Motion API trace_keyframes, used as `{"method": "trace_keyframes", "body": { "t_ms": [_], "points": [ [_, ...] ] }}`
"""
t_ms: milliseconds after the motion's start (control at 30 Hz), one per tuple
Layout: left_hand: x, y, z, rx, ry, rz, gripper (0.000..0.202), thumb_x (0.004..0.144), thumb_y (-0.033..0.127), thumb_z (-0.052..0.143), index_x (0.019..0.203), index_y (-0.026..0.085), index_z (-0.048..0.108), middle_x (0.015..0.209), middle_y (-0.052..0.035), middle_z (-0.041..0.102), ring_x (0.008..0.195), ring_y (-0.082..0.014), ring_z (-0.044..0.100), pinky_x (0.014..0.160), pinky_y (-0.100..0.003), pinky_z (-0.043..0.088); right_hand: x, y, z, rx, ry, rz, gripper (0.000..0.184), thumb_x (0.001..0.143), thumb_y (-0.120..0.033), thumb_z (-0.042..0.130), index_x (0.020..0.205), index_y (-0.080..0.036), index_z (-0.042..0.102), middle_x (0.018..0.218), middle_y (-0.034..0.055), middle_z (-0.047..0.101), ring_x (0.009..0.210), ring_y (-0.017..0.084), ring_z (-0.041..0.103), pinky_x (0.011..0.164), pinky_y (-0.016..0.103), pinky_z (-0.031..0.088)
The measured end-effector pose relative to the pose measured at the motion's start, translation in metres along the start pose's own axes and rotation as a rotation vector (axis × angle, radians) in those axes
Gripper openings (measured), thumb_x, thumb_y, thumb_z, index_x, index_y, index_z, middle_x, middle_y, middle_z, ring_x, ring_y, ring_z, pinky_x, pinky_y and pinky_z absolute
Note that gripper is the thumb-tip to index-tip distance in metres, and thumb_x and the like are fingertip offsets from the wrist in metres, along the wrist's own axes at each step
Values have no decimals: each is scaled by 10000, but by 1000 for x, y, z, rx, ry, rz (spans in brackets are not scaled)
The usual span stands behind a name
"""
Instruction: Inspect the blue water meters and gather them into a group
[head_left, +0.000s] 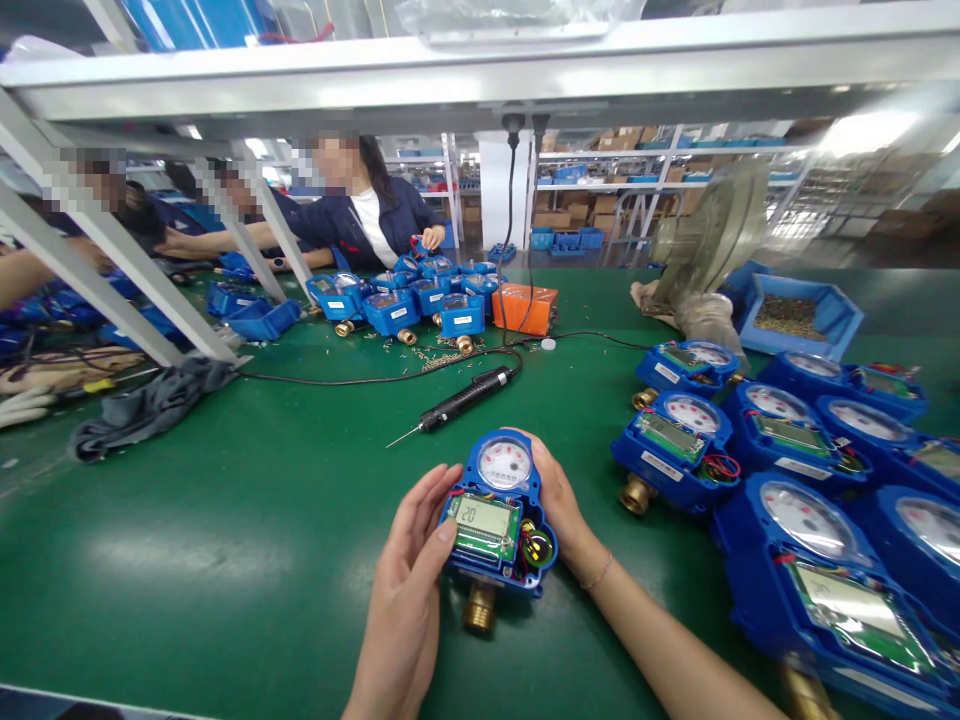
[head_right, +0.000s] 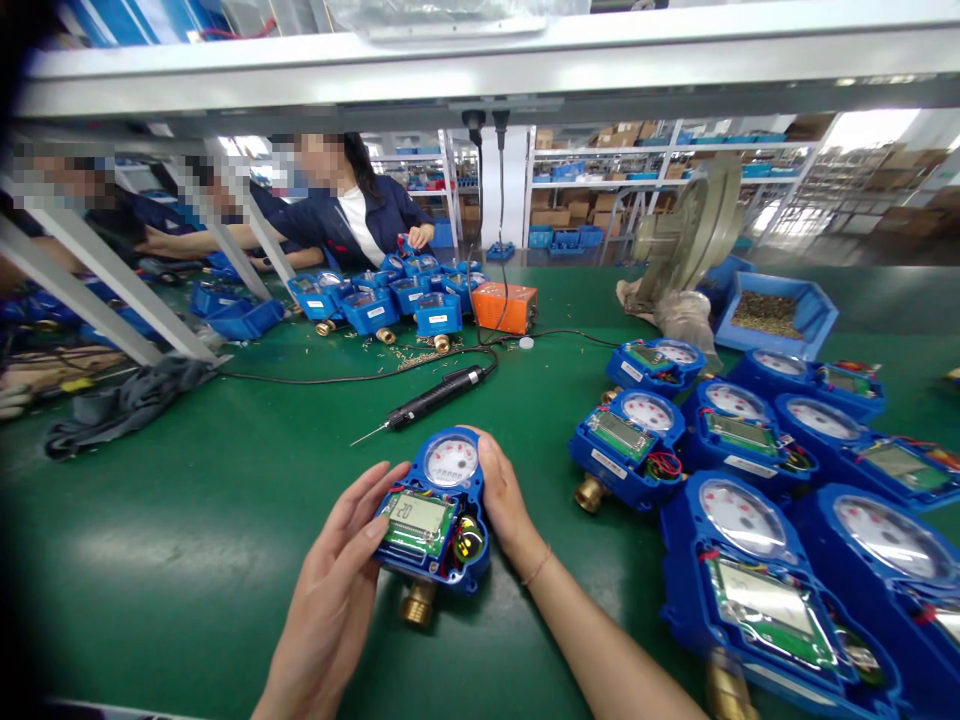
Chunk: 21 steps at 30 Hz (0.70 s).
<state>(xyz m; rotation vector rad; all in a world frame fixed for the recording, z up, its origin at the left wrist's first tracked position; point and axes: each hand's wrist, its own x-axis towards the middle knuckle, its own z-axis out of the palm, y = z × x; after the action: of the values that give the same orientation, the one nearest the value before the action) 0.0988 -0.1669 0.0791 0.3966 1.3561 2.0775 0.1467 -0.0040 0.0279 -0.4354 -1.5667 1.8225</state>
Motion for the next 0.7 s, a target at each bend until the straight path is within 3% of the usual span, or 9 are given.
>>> {"method": "trace_keyframes", "body": {
  "t_ms": [200, 700],
  "points": [
    [1, -3, 0, -6, 10, 18, 420, 850, 317, 617, 1256, 272, 519, 1391, -75, 470, 1324, -295, 352, 1122, -503, 219, 0, 1, 0, 4, -1, 0, 399, 948, -470, 360, 1156, -203, 571, 1211, 36, 592, 1134, 190, 532, 1021, 307, 389],
    [0, -2, 1, 0, 22, 8, 429, 839, 327, 625, 1252, 276, 523, 1389, -61, 476, 1322, -271, 363, 1117, -431, 259, -1, 0, -1, -16, -6, -16, 396, 954, -457, 352, 1150, -194, 574, 1211, 38, 591, 1139, 180, 529, 1022, 288, 386]
  ]
}}
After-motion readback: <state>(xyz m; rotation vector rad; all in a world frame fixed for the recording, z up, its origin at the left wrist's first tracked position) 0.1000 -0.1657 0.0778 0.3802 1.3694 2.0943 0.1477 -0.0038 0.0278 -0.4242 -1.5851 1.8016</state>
